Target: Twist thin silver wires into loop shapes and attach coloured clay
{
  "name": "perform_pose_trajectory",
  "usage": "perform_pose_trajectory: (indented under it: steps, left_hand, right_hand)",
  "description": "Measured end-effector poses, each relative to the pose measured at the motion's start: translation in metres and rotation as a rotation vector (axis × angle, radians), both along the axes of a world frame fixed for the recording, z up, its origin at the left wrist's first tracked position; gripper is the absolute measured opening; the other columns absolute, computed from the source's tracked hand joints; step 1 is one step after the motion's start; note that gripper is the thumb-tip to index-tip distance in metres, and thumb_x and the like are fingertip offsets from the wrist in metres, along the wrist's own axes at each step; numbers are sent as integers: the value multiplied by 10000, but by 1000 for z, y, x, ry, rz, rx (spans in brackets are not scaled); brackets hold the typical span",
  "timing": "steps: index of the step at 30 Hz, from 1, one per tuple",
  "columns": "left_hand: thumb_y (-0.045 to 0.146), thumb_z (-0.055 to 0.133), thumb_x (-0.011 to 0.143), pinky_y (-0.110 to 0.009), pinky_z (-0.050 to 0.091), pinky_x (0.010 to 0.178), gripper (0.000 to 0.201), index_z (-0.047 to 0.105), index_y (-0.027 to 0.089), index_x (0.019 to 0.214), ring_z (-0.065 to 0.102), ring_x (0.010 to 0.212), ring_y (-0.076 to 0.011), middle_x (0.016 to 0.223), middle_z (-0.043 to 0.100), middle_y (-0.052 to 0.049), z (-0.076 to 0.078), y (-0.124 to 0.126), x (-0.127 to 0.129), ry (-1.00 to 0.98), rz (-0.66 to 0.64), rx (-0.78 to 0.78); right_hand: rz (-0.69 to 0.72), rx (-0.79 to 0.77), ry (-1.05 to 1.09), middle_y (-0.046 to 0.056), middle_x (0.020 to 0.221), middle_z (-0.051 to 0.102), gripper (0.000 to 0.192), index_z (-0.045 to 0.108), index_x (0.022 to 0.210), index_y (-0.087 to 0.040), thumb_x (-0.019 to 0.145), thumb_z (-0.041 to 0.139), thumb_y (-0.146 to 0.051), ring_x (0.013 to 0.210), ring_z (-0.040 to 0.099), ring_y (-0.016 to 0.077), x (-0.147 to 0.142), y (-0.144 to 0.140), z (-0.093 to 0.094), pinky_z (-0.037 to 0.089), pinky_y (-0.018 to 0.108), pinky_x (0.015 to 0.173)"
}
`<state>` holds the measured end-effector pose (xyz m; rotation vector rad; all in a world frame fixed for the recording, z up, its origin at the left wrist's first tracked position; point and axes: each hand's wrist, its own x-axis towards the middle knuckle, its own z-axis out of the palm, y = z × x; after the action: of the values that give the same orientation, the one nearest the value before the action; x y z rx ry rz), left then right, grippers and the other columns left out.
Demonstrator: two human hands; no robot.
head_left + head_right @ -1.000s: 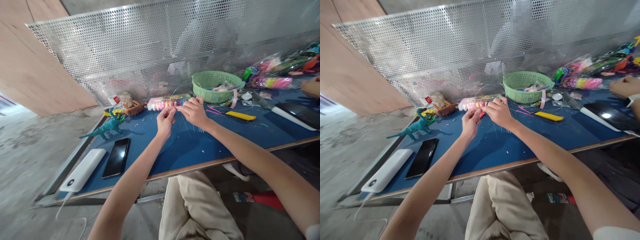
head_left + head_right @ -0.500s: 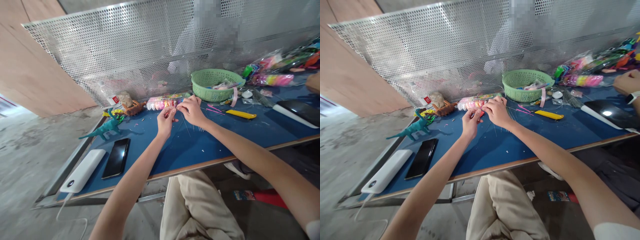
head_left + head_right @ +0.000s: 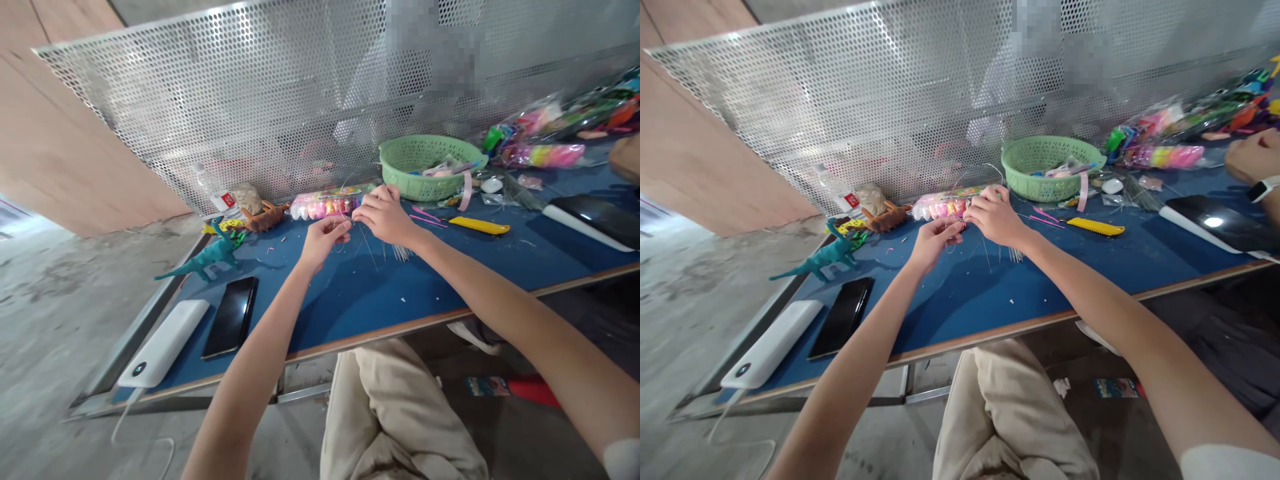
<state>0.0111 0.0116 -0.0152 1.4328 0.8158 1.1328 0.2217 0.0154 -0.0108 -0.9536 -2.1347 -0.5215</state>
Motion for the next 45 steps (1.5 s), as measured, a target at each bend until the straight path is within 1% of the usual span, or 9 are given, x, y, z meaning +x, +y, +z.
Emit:
perform_pose_trajectory:
  steps: [6,11,16,21,27,31,36,41,45]
  left_hand:
    - [384,908,713,-249,605,688,359,739,139,915,669,693,-91,927,729,-54,4,-2,-3,-69,-68,-119]
    - [389,913,715,-217,601,646,355,735,136,889,639,679,-76,894,710,-58,6,-4,-2,-120,-89,-188]
    - [412,911,707,-188,542,551,367,710,150,864,606,676,-80,887,695,-54,8,-10,-1,-124,-104,-200]
    - [414,903,706,-154,427,492,353,696,168,851,550,645,-66,856,659,-28,10,-16,2,-135,-114,-205]
    - [456,894,709,-195,504,632,364,712,189,875,571,698,-83,800,618,0,11,-14,1,-71,-79,-107]
    - [466,876,739,-214,504,669,337,734,185,859,548,668,-82,745,620,5,9,-10,2,-22,-53,38]
    - [453,848,778,-244,508,713,298,744,184,853,573,695,-97,761,667,-10,8,-9,6,-25,19,208]
    - [311,836,794,-251,508,720,178,753,177,878,598,711,-102,786,696,-23,16,-12,2,7,-4,225]
    - [231,849,756,-277,543,803,197,751,169,916,665,796,-123,871,736,-48,20,-14,0,12,-19,232]
  right_hand:
    - [74,79,-117,56,1003,681,274,733,1041,-261,1075,474,-344,1082,478,258,7,0,5,277,447,1027]
    - [127,36,-125,59,1116,680,261,694,1175,-288,1064,493,-413,1124,502,258,13,-5,11,300,443,1045]
    - [188,-59,-97,16,1161,705,247,716,1085,-335,1076,475,-391,1146,533,239,11,-8,12,297,456,1053]
    - [211,-44,-58,6,1134,730,241,725,1058,-334,1070,494,-403,1113,567,229,11,-8,8,314,461,1047]
    - [230,-11,21,12,1112,738,254,720,1026,-324,1059,505,-454,1086,580,236,10,-6,2,333,472,1028]
    - [206,-38,81,22,1067,739,283,709,953,-305,1047,512,-485,1050,587,245,6,-8,2,339,477,1014]
    - [239,-33,194,21,997,758,237,709,918,-288,1023,566,-446,1018,619,244,2,-9,2,357,475,1007]
    - [235,-84,216,16,994,774,232,731,927,-294,1021,567,-429,993,643,241,2,-8,5,373,468,997]
    - [216,-116,198,14,1011,778,237,747,946,-303,1020,562,-432,1006,644,247,4,-9,7,368,472,1004]
